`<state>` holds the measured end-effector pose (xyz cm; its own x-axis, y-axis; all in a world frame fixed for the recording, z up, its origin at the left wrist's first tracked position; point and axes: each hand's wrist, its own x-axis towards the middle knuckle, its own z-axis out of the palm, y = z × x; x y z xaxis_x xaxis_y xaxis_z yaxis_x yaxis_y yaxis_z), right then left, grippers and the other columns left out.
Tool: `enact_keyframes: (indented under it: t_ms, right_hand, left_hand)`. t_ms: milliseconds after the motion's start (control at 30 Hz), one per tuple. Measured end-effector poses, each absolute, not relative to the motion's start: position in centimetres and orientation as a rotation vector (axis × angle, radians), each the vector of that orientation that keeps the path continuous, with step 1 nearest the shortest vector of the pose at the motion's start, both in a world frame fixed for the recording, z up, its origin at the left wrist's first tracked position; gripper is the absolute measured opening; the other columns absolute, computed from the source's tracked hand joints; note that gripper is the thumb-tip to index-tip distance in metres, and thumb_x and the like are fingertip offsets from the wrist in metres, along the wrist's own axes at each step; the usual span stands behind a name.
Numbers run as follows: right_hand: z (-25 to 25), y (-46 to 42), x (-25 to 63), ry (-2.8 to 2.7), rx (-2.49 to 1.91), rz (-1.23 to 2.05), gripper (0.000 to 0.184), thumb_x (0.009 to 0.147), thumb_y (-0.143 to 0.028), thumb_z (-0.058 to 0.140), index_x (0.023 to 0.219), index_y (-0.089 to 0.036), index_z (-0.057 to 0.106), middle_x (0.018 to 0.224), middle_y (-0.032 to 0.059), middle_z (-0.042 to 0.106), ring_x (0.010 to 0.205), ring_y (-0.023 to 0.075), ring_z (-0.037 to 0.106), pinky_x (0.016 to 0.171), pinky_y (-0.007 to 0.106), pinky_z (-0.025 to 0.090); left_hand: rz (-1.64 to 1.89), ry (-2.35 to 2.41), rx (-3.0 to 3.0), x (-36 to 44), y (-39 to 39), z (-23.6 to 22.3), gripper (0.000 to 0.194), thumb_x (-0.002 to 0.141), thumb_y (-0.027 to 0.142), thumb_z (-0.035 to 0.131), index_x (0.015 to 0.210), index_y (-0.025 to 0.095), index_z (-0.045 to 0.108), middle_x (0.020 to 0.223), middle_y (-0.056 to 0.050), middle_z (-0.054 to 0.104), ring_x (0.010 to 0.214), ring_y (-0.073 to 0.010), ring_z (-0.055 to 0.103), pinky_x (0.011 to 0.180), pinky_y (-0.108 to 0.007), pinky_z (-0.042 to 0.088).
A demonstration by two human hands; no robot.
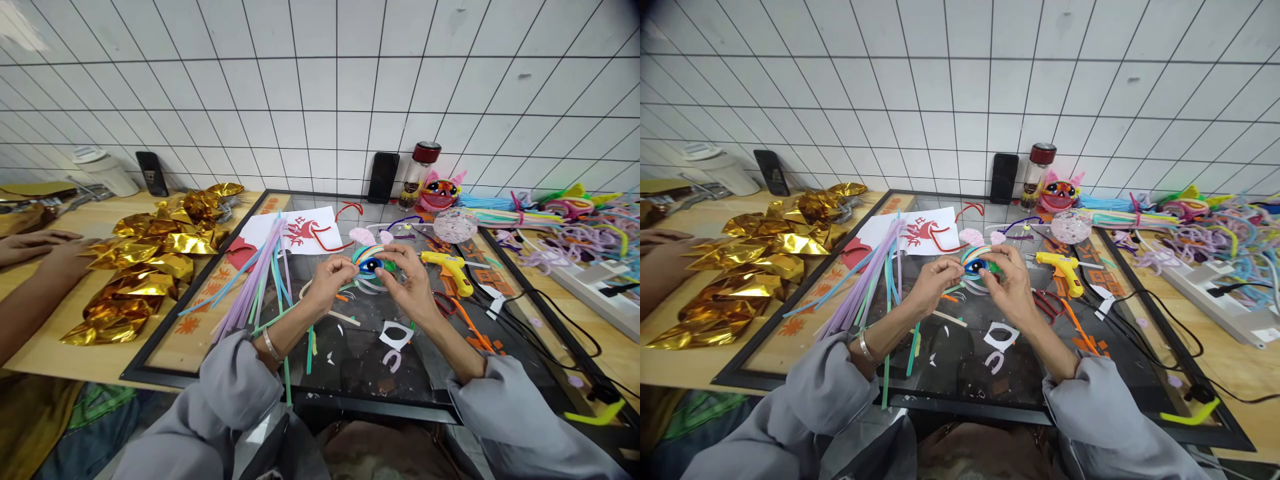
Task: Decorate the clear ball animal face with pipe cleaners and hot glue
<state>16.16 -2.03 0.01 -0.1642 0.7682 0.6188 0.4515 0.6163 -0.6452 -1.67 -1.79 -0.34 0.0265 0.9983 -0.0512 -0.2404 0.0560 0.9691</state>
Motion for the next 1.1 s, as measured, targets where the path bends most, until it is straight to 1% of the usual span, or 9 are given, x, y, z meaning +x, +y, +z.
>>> enact_keyframes:
  t_ms: [167,267,467,633,767,900,1100]
  right_hand:
    - [0.0,-2.1,16.1,-1.822,-0.992,0.345,0.023,0.090,-0.034,0.061,0.108,-0.024,0.071,0.114,0.0101,0.060,0.113,0.0276,0.059,0.099,0.046,0.047]
    - [-0.1,-2.1,16.1,-1.839,-0.980,0.306,0.023,0.090,-0.031,0.061,0.110,-0.025,0.070,0.115,0.0102,0.059,0.113,0.0271,0.059,0.098,0.046,0.048]
    - [-0.2,-2.1,16.0,-1.841,-0.969,0.278,0.020,0.088,-0.026,0.062,0.107,-0.024,0.070,0.114,0.0100,0.059,0.112,0.0265,0.059,0.096,0.045,0.048]
    - [-0.1,-2.3,15.9,-1.813,-0.965,0.306,0.018,0.086,-0.023,0.063,0.102,-0.024,0.070,0.113,0.0096,0.059,0.111,0.0259,0.059,0.095,0.044,0.049]
    - [-0.1,-1.9,16.2,-1.784,-0.964,0.357,0.017,0.082,-0.021,0.064,0.098,-0.025,0.070,0.111,0.0087,0.061,0.111,0.0258,0.059,0.096,0.044,0.048]
    - [-0.2,-1.5,16.5,-1.752,-0.967,0.449,0.017,0.078,-0.021,0.066,0.094,-0.025,0.071,0.110,0.0075,0.063,0.111,0.0255,0.060,0.098,0.044,0.047]
    - [-0.2,-1.2,17.0,-1.691,-0.977,0.604,0.020,0.075,-0.021,0.064,0.091,-0.025,0.074,0.113,0.0075,0.064,0.113,0.0258,0.059,0.101,0.045,0.045]
  left_hand:
    - [1.269,1.031,0.962,-1.6,-1.6,-0.6,0.021,0.057,0.026,0.074,0.052,0.013,0.057,0.082,0.000,0.052,0.066,-0.0076,0.047,0.061,-0.023,0.039]
    - [1.261,1.010,0.928,-1.6,-1.5,-0.6,0.021,0.056,0.026,0.073,0.051,0.014,0.056,0.078,0.000,0.051,0.066,-0.0077,0.046,0.060,-0.023,0.038]
    - [1.223,0.994,0.854,-1.6,-1.6,-0.2,0.018,0.053,0.025,0.073,0.059,0.014,0.060,0.071,0.001,0.054,0.070,-0.0107,0.051,0.064,-0.024,0.040]
    - [1.223,1.047,1.024,-1.6,-1.7,-0.6,0.019,0.058,0.026,0.071,0.053,0.015,0.056,0.070,0.002,0.051,0.066,-0.0095,0.046,0.063,-0.024,0.039]
    - [1.236,1.078,1.164,-1.7,-1.6,-1.0,0.020,0.062,0.026,0.068,0.050,0.016,0.055,0.071,0.000,0.051,0.068,-0.0110,0.046,0.062,-0.025,0.040]
    - [1.244,1.087,1.233,-1.7,-1.7,-1.2,0.017,0.064,0.025,0.066,0.052,0.016,0.058,0.074,-0.001,0.054,0.071,-0.0125,0.048,0.063,-0.025,0.041]
    - [1.276,1.112,1.264,-1.6,-1.7,-1.6,0.017,0.066,0.025,0.067,0.054,0.016,0.060,0.071,-0.001,0.055,0.071,-0.0133,0.051,0.063,-0.025,0.043]
